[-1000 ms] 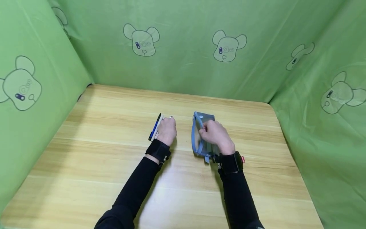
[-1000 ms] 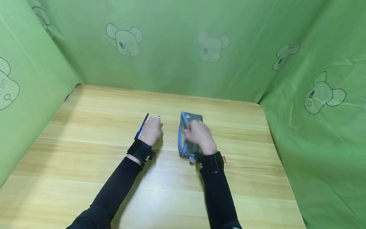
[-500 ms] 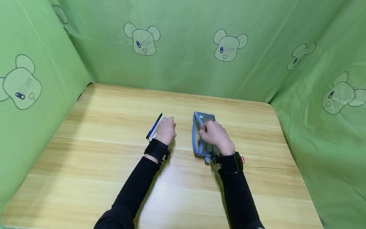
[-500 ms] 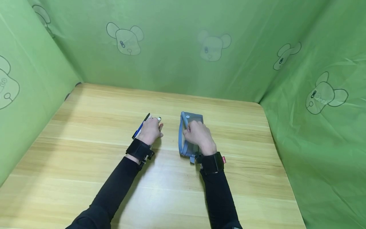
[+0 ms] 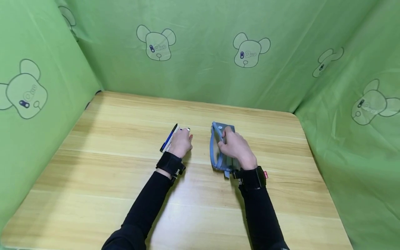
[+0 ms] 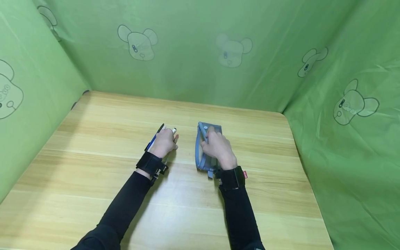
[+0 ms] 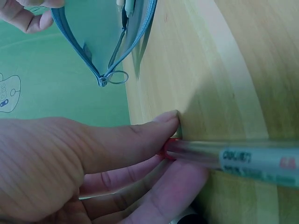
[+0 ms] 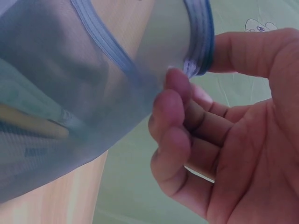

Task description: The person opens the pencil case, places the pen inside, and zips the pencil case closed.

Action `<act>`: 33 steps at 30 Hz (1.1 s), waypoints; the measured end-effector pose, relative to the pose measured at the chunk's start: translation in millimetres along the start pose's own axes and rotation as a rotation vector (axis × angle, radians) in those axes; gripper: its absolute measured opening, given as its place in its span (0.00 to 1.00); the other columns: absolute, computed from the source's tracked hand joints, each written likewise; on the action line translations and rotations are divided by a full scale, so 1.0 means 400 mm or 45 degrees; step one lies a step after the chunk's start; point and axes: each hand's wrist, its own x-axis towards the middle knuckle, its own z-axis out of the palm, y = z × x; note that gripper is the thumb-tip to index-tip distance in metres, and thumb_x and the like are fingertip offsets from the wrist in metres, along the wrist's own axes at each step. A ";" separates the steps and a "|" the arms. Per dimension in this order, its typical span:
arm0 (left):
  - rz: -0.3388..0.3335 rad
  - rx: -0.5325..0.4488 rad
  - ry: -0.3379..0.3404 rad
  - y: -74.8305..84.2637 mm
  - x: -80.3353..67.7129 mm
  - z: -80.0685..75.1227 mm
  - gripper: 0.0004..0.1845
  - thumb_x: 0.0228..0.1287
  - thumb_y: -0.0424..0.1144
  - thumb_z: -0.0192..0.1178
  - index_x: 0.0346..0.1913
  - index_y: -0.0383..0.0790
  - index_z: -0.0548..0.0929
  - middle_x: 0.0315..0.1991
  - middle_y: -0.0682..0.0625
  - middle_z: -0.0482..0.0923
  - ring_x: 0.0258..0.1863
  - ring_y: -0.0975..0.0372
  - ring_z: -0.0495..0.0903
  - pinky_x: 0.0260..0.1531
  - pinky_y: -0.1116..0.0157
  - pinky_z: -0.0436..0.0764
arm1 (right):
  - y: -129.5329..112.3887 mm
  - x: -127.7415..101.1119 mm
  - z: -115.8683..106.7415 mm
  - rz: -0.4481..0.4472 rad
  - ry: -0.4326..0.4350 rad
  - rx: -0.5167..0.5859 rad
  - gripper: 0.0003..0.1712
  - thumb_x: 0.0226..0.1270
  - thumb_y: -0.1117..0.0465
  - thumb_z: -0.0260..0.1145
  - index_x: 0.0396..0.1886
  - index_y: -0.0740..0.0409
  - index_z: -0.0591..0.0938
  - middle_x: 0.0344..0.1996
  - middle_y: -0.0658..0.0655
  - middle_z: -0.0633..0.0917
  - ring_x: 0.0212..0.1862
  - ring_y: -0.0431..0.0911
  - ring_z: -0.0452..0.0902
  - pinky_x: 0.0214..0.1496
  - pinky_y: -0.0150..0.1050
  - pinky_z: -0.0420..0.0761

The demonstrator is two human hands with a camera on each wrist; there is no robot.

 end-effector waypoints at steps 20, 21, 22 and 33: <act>-0.065 -0.221 -0.171 0.019 0.018 -0.011 0.20 0.62 0.28 0.64 0.16 0.43 0.69 0.15 0.51 0.71 0.13 0.63 0.69 0.11 0.71 0.66 | 0.009 0.004 0.011 -0.025 0.004 0.055 0.21 0.71 0.59 0.61 0.60 0.58 0.71 0.18 0.50 0.74 0.19 0.44 0.68 0.23 0.35 0.69; -0.070 -0.235 -0.177 0.024 0.019 -0.011 0.20 0.63 0.29 0.65 0.16 0.41 0.71 0.16 0.50 0.73 0.13 0.63 0.69 0.11 0.71 0.67 | 0.011 0.004 0.010 -0.026 0.006 0.055 0.21 0.71 0.59 0.61 0.60 0.58 0.71 0.19 0.51 0.74 0.19 0.44 0.69 0.23 0.35 0.69; -0.071 -0.236 -0.176 0.026 0.019 -0.012 0.18 0.64 0.31 0.66 0.17 0.40 0.73 0.17 0.49 0.75 0.14 0.63 0.70 0.13 0.72 0.67 | 0.012 0.005 0.010 -0.028 0.005 0.053 0.20 0.71 0.59 0.61 0.59 0.58 0.71 0.19 0.51 0.75 0.19 0.44 0.69 0.23 0.35 0.68; -0.039 -0.309 -0.126 0.067 0.014 -0.010 0.19 0.61 0.38 0.72 0.53 0.33 0.84 0.46 0.40 0.88 0.31 0.56 0.87 0.32 0.67 0.80 | 0.012 0.011 0.010 -0.022 0.011 0.044 0.20 0.70 0.59 0.62 0.58 0.58 0.72 0.24 0.55 0.80 0.22 0.46 0.73 0.25 0.36 0.71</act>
